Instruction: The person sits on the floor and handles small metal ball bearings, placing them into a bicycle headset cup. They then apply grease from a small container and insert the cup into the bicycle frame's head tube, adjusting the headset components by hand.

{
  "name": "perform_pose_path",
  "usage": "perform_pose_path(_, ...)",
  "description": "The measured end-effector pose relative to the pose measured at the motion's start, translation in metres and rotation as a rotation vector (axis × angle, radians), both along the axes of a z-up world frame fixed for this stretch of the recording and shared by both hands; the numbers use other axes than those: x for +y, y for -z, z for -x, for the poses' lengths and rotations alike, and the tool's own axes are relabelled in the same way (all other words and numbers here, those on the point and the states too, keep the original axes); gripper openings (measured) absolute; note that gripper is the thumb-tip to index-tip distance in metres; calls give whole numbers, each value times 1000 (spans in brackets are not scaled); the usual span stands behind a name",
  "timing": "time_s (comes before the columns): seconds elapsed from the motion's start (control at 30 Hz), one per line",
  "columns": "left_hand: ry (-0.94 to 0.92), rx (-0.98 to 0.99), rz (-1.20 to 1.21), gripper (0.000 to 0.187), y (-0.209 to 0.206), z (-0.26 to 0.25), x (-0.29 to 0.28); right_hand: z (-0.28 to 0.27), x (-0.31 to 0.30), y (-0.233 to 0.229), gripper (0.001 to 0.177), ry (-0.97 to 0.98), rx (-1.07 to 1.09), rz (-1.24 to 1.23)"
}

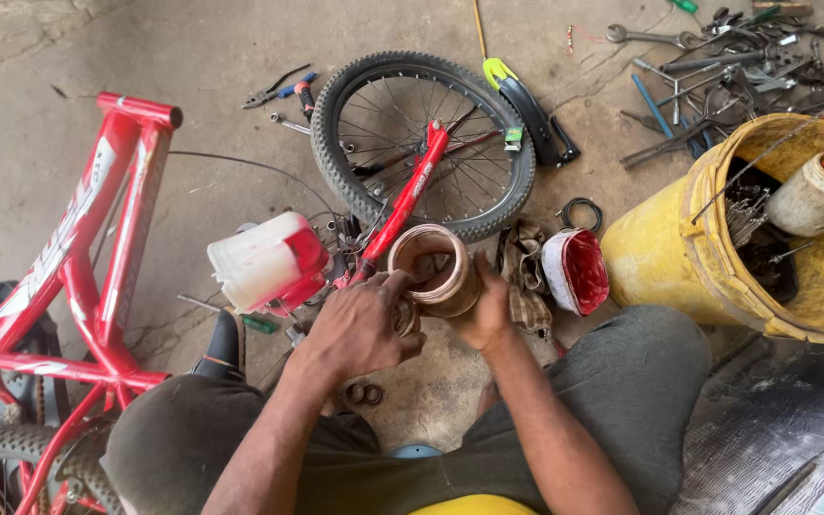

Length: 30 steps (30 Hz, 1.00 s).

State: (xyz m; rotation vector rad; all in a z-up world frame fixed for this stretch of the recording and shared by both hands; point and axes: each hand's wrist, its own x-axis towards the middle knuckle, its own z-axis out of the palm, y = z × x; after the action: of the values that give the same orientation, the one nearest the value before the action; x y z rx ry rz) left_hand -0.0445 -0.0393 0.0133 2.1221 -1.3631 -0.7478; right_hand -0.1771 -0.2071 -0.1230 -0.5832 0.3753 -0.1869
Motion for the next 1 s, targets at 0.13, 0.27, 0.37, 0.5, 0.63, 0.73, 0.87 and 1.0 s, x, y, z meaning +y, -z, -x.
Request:
perform_pose_path(0.13,-110,333,-10,88,7,-18,10,-11,-6,11,78,38,-222,-149)
perform_pose_path(0.27,-512,808,445,63,30,-39,9,-15,-5,5,84,236,35,49)
perform_pose_path(0.37,-582,597,533,54,47,-40,-10,-21,4,-4,82,222,46,143)
perform_pose_path(0.5,-484,10,381,55,61,-11,-22,-22,32,3,72,239,11,150)
perform_pose_path(0.63,-458,61,180,59,59,-3,-24,-11,50,11,63,308,17,43)
perform_pose_path(0.73,-432,15,276,59,55,-2,-26,-10,57,9,56,392,6,133)
perform_pose_path(0.87,-103,-111,551,59,54,-2,-22,-5,45,3,56,261,106,-56)
perform_pose_path(1.0,71,-155,543,65,56,-8,-28,-1,29,6,64,42,82,-228)
